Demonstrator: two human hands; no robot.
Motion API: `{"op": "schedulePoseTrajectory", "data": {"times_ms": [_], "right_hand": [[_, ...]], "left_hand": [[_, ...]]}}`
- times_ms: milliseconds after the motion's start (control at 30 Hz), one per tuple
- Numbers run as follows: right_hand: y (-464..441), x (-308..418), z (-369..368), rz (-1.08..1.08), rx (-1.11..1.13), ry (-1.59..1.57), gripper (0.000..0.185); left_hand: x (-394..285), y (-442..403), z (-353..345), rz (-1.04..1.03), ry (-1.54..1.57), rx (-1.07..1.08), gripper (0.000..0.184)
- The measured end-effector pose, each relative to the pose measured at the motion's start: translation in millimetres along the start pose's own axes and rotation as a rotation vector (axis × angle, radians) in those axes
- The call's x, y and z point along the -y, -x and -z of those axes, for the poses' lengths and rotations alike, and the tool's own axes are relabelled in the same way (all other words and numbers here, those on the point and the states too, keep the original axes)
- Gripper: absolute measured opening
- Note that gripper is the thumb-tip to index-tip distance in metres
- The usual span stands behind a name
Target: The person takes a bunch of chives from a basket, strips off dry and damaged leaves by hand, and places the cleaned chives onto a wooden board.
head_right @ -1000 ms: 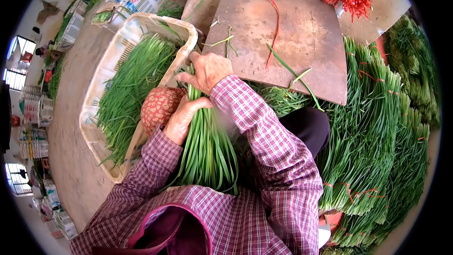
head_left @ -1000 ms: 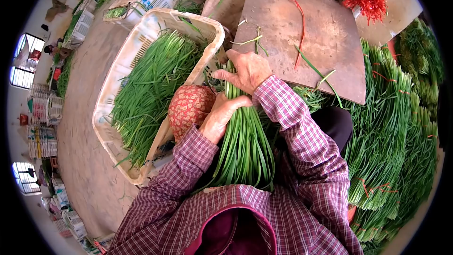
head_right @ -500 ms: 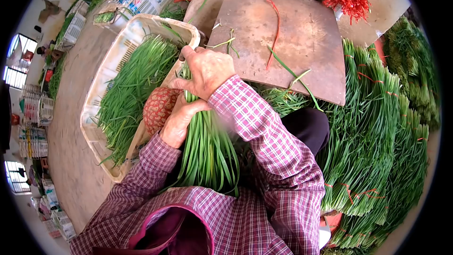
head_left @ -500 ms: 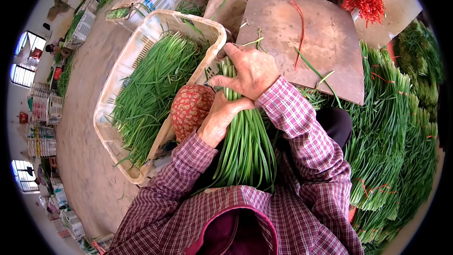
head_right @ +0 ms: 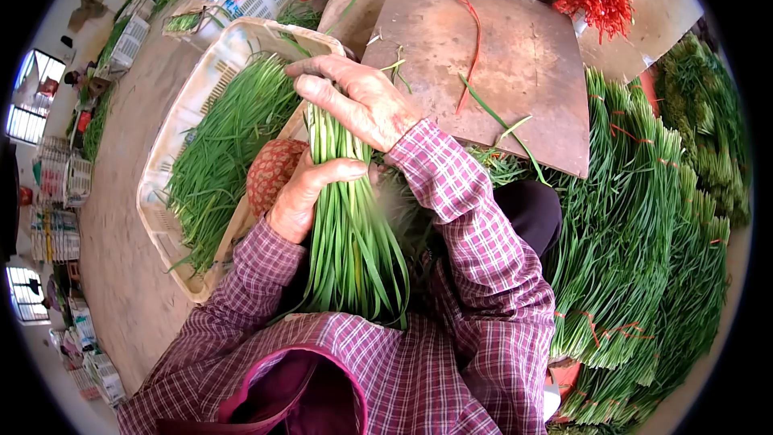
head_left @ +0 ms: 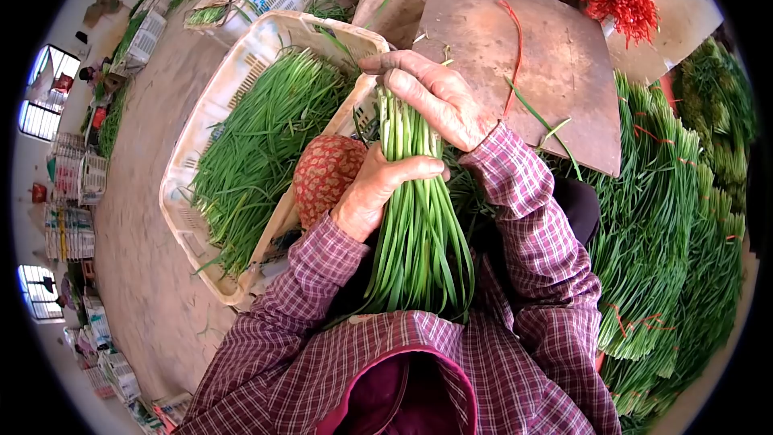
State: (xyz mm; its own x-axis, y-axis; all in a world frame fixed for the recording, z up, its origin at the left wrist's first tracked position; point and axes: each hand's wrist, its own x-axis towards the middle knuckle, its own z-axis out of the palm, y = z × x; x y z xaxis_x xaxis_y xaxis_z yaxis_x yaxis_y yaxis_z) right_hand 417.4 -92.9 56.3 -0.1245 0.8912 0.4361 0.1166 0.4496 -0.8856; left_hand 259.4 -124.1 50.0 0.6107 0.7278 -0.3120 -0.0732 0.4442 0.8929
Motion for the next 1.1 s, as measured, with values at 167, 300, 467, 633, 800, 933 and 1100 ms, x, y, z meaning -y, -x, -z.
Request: {"op": "schedulePoseTrajectory", "data": {"times_ms": [167,300,467,633,800,933,1100], "right_hand": [[-4.6,15.2,-3.5,0.153,0.073,0.101,0.034],[-0.7,25.2,-8.2,0.206,0.087,0.123,0.03],[-0.8,27.7,-7.1,0.28,0.152,0.288,0.037],[-0.3,34.1,-6.7,0.28,0.224,0.221,0.04],[-1.0,42.4,-0.6,0.213,0.329,0.12,0.049],[16.8,46.3,2.1,0.041,0.194,-0.177,0.083],[62.1,23.5,-21.8,-0.073,0.23,-0.159,0.094]], "left_hand": [[-2.3,10.7,2.7,0.078,0.296,0.118,0.053],[14.8,4.2,25.8,0.097,0.512,0.15,0.063],[12.2,5.4,23.5,0.067,0.519,0.176,0.07],[2.5,-5.2,21.1,0.032,0.468,0.242,0.066],[-7.9,-3.3,7.7,0.058,0.258,0.296,0.045],[-35.2,-2.9,2.0,-0.16,0.316,0.081,0.039],[-113.6,-9.1,42.6,-0.506,0.222,0.085,0.034]]}}
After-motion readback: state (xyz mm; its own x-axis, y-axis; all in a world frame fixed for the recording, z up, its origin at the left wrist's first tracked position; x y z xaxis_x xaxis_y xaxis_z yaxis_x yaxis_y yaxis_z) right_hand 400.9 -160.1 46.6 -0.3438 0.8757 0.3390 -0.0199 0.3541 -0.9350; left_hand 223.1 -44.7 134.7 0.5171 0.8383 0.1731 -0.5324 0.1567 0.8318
